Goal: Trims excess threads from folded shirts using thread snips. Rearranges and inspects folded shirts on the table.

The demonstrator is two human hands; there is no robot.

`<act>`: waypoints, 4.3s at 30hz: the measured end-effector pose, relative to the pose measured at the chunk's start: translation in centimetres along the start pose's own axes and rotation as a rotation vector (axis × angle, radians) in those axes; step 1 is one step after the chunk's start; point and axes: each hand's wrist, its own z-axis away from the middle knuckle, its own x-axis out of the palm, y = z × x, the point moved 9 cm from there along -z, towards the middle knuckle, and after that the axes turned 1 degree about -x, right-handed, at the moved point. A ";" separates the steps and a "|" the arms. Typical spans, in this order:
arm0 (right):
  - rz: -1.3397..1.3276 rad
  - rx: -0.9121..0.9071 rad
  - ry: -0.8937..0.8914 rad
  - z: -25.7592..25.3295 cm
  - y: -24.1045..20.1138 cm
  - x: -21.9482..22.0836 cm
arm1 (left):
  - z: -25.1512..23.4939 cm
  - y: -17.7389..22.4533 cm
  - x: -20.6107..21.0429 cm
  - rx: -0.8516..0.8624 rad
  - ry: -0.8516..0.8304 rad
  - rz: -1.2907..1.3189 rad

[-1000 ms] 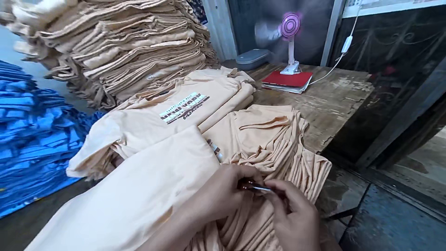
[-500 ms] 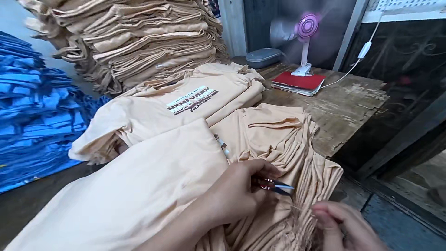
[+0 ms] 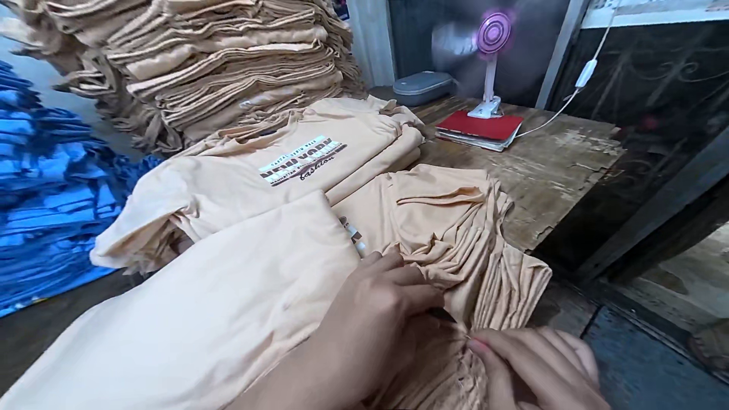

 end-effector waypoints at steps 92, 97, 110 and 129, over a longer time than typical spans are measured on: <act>0.105 0.098 -0.031 0.3 1.9 1.4 | 0.1 -3.9 4.4 -0.597 -0.445 0.551; 0.018 0.120 -0.173 0.2 1.1 2.1 | 0.0 -3.6 4.5 -0.587 -0.447 0.532; 0.031 0.021 -0.175 1.0 -0.5 -0.4 | 0.5 2.6 2.0 -0.010 -0.053 -0.115; 0.102 0.021 -0.648 1.1 2.7 -1.2 | 0.3 -2.1 1.9 -0.273 -0.130 0.248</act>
